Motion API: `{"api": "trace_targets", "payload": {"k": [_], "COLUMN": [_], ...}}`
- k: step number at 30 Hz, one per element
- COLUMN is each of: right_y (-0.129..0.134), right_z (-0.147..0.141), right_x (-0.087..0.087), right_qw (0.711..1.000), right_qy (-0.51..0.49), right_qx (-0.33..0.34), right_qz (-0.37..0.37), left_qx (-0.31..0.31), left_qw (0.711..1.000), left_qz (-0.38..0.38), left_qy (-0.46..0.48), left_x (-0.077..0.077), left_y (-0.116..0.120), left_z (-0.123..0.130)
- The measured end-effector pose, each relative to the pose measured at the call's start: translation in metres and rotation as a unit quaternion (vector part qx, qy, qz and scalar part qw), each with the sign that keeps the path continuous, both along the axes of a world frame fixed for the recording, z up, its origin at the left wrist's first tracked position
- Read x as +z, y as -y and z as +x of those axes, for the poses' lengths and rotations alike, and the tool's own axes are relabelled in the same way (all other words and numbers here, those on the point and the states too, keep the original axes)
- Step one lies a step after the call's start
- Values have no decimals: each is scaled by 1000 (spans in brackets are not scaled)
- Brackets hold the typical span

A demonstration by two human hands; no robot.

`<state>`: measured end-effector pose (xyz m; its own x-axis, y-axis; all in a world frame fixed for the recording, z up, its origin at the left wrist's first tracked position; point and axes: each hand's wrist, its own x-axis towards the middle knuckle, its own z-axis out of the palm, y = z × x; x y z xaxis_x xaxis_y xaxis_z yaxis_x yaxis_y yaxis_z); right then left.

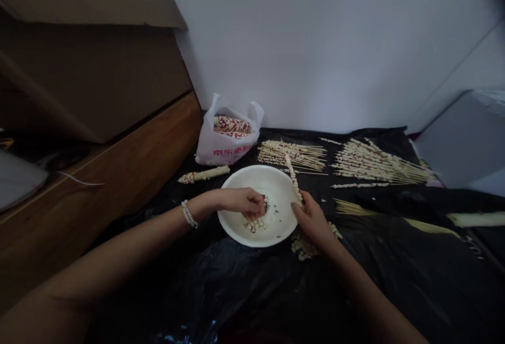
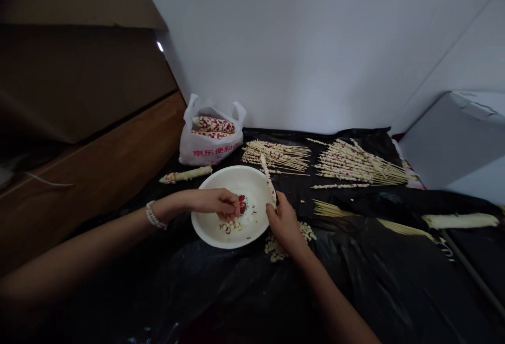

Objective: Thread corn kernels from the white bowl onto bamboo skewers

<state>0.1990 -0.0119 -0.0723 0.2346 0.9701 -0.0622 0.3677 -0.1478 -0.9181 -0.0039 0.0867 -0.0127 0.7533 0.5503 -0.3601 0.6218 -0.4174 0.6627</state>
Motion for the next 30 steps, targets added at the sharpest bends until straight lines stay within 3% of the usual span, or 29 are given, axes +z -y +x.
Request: {"api": "trace_targets", "payload": {"k": [2, 6, 9, 13, 16, 19, 22, 23, 26, 28, 30], "right_y": [0, 0, 1, 2, 3, 3, 4, 5, 5, 5, 5], "right_z": [0, -2, -2, -3, -3, -4, -5, -5, -5, -5, -5], "right_x": [0, 2, 4, 6, 7, 9, 10, 10, 10, 11, 11], "right_qw": [1000, 1000, 1000, 999, 999, 999, 999, 999, 999, 998, 998], "right_qy": [3, 12, 18, 24, 31, 37, 42, 43, 46, 50, 55], "right_qx": [-3, -7, -7, -12, -17, -22, -22, -20, -18, -21, -25], "right_qz": [2, 13, 19, 18, 22, 25, 25, 25, 22, 20, 18], "left_qx": [-3, 26, -32, -143, -78, -29, -90, -108, -146, -122, -56], "left_qw": [999, 995, 996, 988, 989, 993, 990, 990, 987, 991, 997], "left_qz": [-3, 67, 61, -52, -85, -30, 49, 37, -62, -46, 40], "left_qy": [34, 66, 54, 19, 87, 112, 94, 79, 26, 39, 40], "left_x": [1, -8, -8, 15, 24, 11, -5, -6, 2, 12, 16], "left_y": [-3, 7, 25, 24, 6, 3, 17, 21, 21, 14, 8], "left_z": [10, 36, 41, 19, 8, 13, 23, 24, 14, 3, -6]}}
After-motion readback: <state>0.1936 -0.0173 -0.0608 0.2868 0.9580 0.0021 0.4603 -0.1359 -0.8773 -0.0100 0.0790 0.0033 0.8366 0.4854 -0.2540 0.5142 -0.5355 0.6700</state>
